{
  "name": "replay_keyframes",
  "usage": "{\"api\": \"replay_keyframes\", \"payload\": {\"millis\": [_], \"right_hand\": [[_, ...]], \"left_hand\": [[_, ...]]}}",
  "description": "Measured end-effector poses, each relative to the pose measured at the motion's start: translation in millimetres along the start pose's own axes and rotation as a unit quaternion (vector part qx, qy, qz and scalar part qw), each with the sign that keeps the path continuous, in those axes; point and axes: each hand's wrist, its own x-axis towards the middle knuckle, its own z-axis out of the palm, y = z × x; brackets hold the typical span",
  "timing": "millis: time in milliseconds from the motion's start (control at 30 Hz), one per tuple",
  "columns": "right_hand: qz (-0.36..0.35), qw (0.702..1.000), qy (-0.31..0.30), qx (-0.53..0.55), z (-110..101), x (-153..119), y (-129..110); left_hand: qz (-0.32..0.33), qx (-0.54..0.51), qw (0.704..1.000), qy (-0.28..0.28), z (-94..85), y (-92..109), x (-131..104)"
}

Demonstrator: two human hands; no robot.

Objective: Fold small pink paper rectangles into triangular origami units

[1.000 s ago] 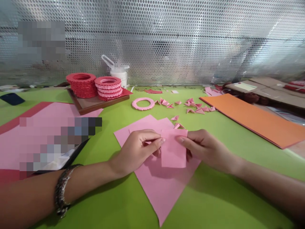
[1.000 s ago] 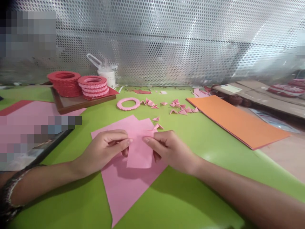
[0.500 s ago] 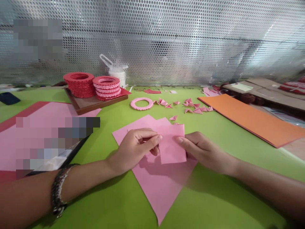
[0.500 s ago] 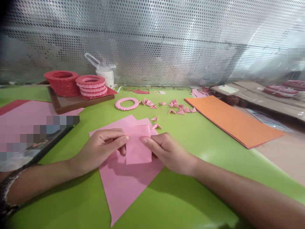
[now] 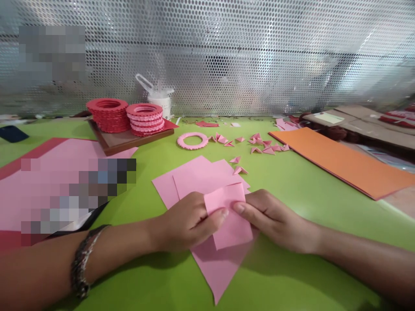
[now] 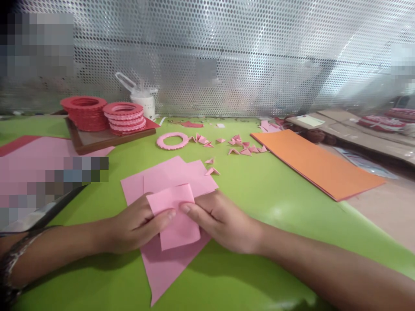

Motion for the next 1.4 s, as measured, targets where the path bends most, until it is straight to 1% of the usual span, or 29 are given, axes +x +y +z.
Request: {"api": "replay_keyframes", "payload": {"millis": [167, 267, 400, 467, 500, 600, 633, 700, 767, 800, 933, 1000, 1067, 1167, 1233, 1300, 1400], "right_hand": [[-0.001, 1.0, -0.019, 0.013, -3.0, -0.2, -1.3], [0.012, 1.0, -0.011, 0.001, -4.5, 0.0, -0.4], [0.029, 0.999, -0.032, -0.016, -7.0, -1.0, 0.5], [0.034, 0.998, -0.045, -0.019, -9.0, -1.1, 0.3], [0.036, 0.997, -0.058, -0.021, -10.1, -0.9, 0.0], [0.025, 0.994, -0.097, -0.036, -13.1, -0.4, -2.1], [0.016, 0.993, -0.105, -0.043, -13.7, -0.4, -3.0], [0.002, 0.992, -0.111, -0.057, -14.2, -0.5, -4.4], [0.002, 0.992, -0.096, -0.077, -14.1, -0.4, -5.2], [0.006, 0.993, -0.074, -0.091, -14.1, -0.1, -5.4], [0.034, 0.986, 0.066, -0.15, -16.7, 2.5, -6.5], [0.034, 0.98, 0.105, -0.168, -18.1, 3.3, -7.2], [0.024, 0.977, 0.109, -0.183, -17.7, 3.3, -7.4], [-0.008, 0.976, 0.064, -0.208, -12.6, 2.2, -6.5], [-0.037, 0.973, 0.048, -0.224, -7.6, 1.7, -5.6], [-0.054, 0.966, 0.062, -0.245, -3.1, 1.9, -4.9], [-0.057, 0.952, 0.081, -0.288, 1.7, 3.4, -5.0]], "left_hand": [[-0.003, 0.007, 0.999, 0.033, -1.3, 1.9, -0.3], [0.005, 0.012, 0.999, 0.031, -2.1, 2.8, -0.6], [0.022, 0.014, 0.999, 0.03, -1.5, 2.1, -0.9], [0.008, -0.015, 0.999, 0.028, -1.4, 1.4, -0.6], [-0.006, -0.035, 0.999, 0.037, -1.6, 1.3, -0.3], [-0.05, -0.078, 0.992, 0.085, -3.7, 1.8, 1.2], [-0.061, -0.088, 0.99, 0.09, -4.4, 2.0, 1.6], [-0.07, -0.103, 0.989, 0.076, -5.1, 1.6, 2.3], [-0.072, -0.107, 0.99, 0.061, -4.4, 0.0, 2.8], [-0.073, -0.103, 0.99, 0.066, -3.7, -1.0, 2.9], [-0.082, -0.069, 0.988, 0.111, -1.6, -4.2, 3.6], [-0.091, -0.055, 0.989, 0.107, -1.6, -4.3, 3.8], [-0.103, -0.059, 0.989, 0.087, -1.9, -3.5, 4.0], [-0.096, -0.084, 0.99, 0.056, -1.8, -2.1, 3.8], [-0.078, -0.077, 0.993, 0.037, -1.0, -1.7, 3.4], [-0.055, -0.036, 0.997, 0.03, 0.4, -1.3, 3.2], [-0.018, 0.047, 0.997, 0.052, 3.0, -0.2, 3.4]]}}
